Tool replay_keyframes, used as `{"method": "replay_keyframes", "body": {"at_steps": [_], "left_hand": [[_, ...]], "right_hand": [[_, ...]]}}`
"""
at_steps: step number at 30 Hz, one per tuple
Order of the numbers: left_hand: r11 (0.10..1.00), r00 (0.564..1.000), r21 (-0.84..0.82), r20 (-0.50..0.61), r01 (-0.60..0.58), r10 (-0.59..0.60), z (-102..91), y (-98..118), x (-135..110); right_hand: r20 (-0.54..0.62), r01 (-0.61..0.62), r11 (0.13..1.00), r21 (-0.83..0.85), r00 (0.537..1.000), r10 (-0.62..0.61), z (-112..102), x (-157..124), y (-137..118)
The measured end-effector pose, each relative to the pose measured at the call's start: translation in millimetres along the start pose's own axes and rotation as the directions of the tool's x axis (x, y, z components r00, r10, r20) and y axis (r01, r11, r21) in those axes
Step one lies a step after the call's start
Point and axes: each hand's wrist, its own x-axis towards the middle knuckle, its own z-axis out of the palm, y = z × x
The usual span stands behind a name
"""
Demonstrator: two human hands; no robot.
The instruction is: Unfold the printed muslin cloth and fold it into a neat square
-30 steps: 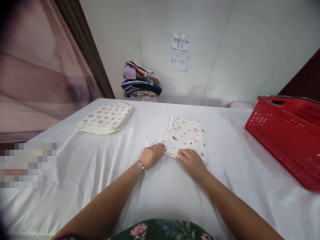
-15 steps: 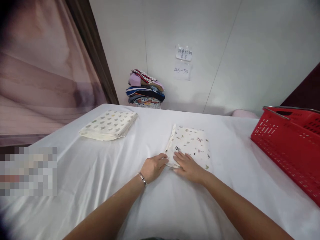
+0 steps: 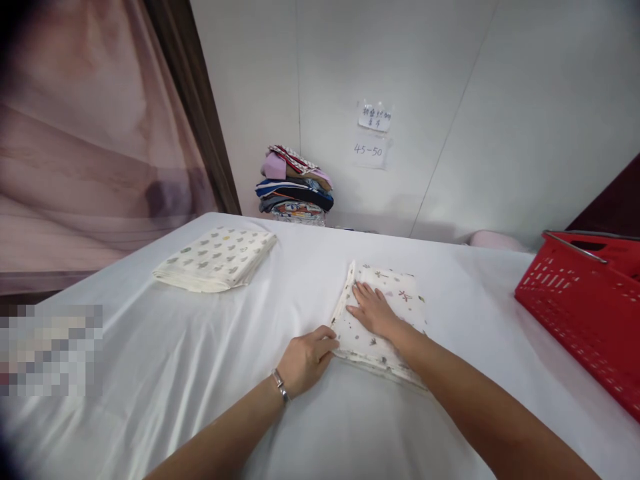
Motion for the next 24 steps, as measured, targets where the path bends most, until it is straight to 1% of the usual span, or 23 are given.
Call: {"method": "replay_keyframes", "body": {"at_steps": [3, 6, 9, 11, 13, 15, 17, 20, 24], "left_hand": [[0.999, 1.0, -0.034, -0.016, 0.009, -0.009, -0.2, 0, 0], [0.998, 1.0, -0.065, -0.025, 0.005, -0.007, -0.2, 0, 1], [0.995, 1.0, -0.098, -0.03, 0.004, -0.006, -0.3, 1, 1], [0.993, 0.999, -0.116, -0.032, 0.009, -0.013, -0.5, 1, 1], [0.992, 0.999, -0.129, -0.033, 0.015, -0.02, -0.7, 1, 1], [0.99, 0.999, -0.139, -0.035, 0.016, -0.021, -0.7, 1, 1], [0.989, 0.999, -0.149, -0.038, 0.013, -0.019, -0.5, 1, 1], [0.985, 0.999, -0.17, -0.033, 0.019, -0.025, -0.1, 1, 1], [0.981, 0.999, -0.192, -0.016, 0.036, -0.04, -1.5, 2, 2]], "right_hand": [[0.045, 0.007, 0.999, -0.04, 0.999, -0.006, 4, 9, 4], [0.087, -0.032, 0.999, 0.021, 0.996, 0.03, -7, 16, 7], [0.021, -0.09, 0.996, 0.009, 0.996, 0.09, -16, 33, 9], [-0.013, -0.098, 0.995, -0.037, 0.995, 0.097, -13, 47, 10], [-0.023, -0.089, 0.994, -0.068, 0.996, 0.087, -4, 58, 12], [-0.036, -0.076, 0.994, -0.079, 0.997, 0.074, 5, 64, 14], [-0.032, -0.074, 0.995, -0.067, 0.997, 0.072, 9, 67, 17], [-0.011, -0.077, 0.996, -0.035, 0.997, 0.076, 6, 72, 20], [-0.064, -0.077, 0.995, -0.055, 0.995, 0.074, 4, 84, 20]]}}
